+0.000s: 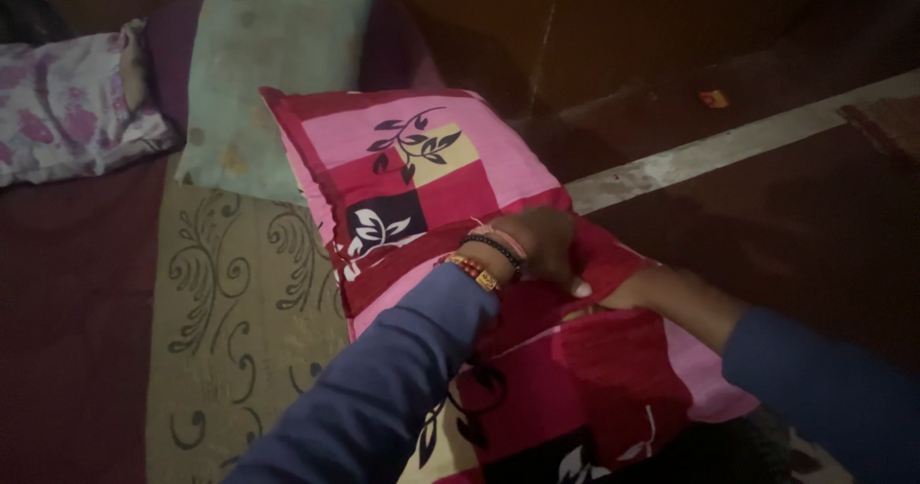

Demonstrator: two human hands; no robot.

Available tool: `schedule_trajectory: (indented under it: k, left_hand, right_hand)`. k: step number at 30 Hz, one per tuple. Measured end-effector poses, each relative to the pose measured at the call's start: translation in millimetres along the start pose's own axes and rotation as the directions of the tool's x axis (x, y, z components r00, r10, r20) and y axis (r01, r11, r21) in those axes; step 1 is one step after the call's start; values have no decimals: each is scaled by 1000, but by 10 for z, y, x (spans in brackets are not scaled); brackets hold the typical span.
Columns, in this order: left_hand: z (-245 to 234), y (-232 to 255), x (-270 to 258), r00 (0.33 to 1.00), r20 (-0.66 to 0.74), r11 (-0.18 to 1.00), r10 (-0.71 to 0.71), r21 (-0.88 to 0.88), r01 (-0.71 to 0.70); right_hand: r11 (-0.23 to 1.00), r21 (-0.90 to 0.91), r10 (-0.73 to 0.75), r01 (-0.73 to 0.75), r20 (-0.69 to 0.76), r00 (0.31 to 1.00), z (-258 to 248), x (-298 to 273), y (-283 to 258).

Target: The person places a pink and red patterned pillowcase onto a pillow, smooths it, and then places a white floral pillowcase onto another pillow. They adjust and smooth both pillowcases by hand.

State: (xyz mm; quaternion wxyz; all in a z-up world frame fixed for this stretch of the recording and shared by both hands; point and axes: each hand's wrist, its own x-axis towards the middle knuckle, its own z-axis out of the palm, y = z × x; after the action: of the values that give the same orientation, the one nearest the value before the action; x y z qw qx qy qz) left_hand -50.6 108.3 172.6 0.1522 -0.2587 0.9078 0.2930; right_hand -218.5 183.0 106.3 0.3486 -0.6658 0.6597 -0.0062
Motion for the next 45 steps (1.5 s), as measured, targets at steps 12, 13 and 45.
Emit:
schedule_trajectory:
  k: [12, 13, 45]
  left_hand:
    - [-291, -246, -315, 880, -439, 981, 182, 22, -192]
    - [-301, -245, -382, 846, -505, 982, 173, 26, -186]
    - [709, -614, -395, 777, -629, 985, -33, 113, 133]
  right_hand:
    - [606, 793, 190, 62, -220, 957, 290, 364, 193]
    - [499, 865, 241, 52, -197, 950, 298, 399, 117]
    - [958, 283, 87, -44, -139, 986, -5, 170, -452]
